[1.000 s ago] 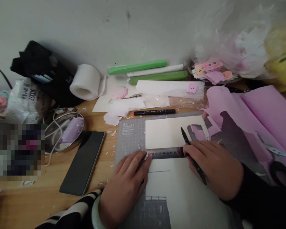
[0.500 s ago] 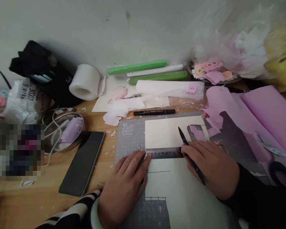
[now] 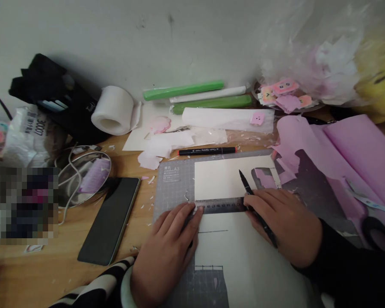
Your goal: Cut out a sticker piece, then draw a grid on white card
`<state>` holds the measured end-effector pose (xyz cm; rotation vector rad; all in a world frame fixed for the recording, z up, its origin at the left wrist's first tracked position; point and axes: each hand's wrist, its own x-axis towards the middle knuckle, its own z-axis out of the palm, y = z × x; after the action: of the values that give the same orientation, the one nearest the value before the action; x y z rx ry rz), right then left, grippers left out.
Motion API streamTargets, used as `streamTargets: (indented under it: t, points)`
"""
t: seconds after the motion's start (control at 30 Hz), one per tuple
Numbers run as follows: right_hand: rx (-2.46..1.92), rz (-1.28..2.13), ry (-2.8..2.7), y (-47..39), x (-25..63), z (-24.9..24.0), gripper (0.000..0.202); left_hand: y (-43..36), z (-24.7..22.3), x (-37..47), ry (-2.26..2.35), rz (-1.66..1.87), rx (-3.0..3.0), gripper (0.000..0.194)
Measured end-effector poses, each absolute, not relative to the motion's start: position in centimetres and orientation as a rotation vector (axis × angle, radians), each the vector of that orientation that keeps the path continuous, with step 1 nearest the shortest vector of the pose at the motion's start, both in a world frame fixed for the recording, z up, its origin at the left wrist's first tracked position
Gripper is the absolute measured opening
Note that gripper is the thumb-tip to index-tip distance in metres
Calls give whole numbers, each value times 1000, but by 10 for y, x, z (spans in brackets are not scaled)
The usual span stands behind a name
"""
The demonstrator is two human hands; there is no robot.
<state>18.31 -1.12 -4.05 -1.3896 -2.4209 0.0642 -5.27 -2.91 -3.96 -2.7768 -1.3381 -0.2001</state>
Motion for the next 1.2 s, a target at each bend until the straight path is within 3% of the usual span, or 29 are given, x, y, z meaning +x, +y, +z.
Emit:
streamTargets:
  t: [0.43, 0.67, 0.9, 1.2]
  points:
    - [-1306, 80, -2377, -8, 183, -34, 16, -29, -41, -52, -1349, -229, -2777, 36]
    - [-1159, 652, -2010, 0, 172, -15, 21, -28, -41, -52, -1327, -247, -2780, 35]
    - [-1264, 1247, -1533, 17, 152, -35, 9, -28, -40, -51, -1344, -256, -2777, 36]
    - [-1249, 1396, -1537, 19, 149, -51, 13, -29, -43, -53, -1315, -247, -2770, 36]
